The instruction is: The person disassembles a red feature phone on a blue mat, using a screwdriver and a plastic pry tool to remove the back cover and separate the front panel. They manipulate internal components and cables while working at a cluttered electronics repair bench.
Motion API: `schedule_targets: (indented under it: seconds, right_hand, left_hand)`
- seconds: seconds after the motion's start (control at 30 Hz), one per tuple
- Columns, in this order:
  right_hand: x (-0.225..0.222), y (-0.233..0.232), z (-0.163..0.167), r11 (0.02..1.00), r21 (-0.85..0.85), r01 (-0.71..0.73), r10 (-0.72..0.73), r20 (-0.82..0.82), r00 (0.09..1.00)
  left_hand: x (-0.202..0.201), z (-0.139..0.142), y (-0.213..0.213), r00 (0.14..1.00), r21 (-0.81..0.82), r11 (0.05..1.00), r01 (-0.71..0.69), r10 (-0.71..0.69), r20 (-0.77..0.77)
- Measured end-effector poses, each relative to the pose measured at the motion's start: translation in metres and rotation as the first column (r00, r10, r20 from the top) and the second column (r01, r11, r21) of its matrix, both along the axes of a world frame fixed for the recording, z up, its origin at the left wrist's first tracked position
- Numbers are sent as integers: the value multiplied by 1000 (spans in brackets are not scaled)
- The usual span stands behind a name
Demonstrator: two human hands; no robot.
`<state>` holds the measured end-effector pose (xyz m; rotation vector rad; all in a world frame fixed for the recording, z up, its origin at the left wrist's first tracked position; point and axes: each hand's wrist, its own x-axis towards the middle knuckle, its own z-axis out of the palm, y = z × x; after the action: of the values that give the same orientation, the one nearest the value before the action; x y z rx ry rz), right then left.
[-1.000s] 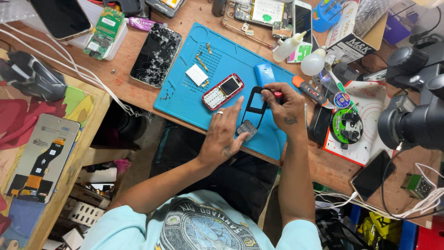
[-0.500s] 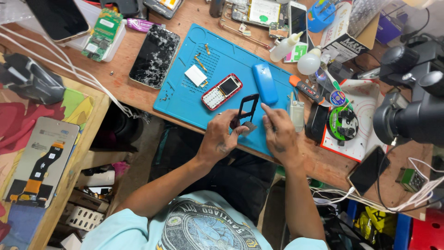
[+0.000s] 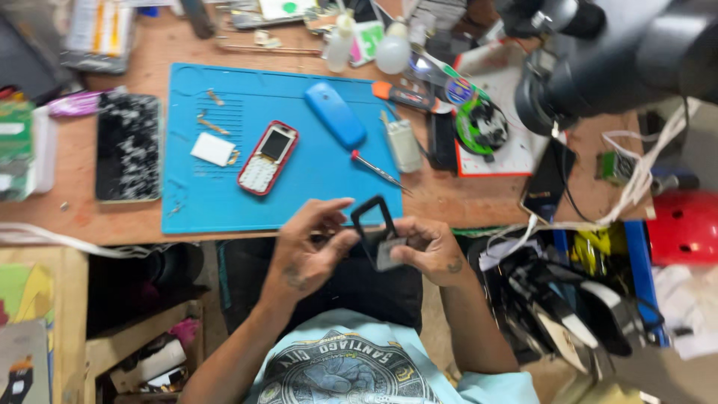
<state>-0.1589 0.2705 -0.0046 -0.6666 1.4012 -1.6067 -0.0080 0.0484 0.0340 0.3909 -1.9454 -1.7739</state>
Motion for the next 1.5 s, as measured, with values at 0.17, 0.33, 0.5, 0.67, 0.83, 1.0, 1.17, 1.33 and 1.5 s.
schedule_targets:
  seconds: [0.17,0.33,0.5,0.67,0.83,1.0,1.17,1.33,1.5]
  right_hand:
    - [-5,79,-23,959,240,-152,142,59,988]
    - [-10,123,-59,855,429,292,-339,34,940]
    - [-41,113,-67,671,358,650,-722,111,683]
    - [-48,99,-64,618,285,732,-701,-222,678]
    - [-20,83,-75,820,482,309,-297,-103,949]
    - [12,71,-49,573,812,108,95,-196,976]
    - [47,34,24,787,582,207,-43,-284,958]
    - [37,-42,58,853,218,474,-107,-816,567]
    - [22,-112,48,940,142,311,-11,-896,443]
  left_hand:
    - [9,-11,-37,963,-146,952,-268,268,-16]
    - [22,-16,-62,896,-197,881,-429,443,30]
    - [26,-18,-74,883,-258,854,-451,470,12]
    - [31,-13,-83,871,-383,822,-422,485,81]
    - [32,-12,-79,885,-439,817,-375,456,94]
    - [28,-17,-74,898,-303,896,-323,392,201]
    - [30,-16,-46,965,-305,935,-181,228,127]
    - [27,-11,-40,996,42,998,56,-59,68]
    - [38,-3,-64,957,-241,932,-270,287,35]
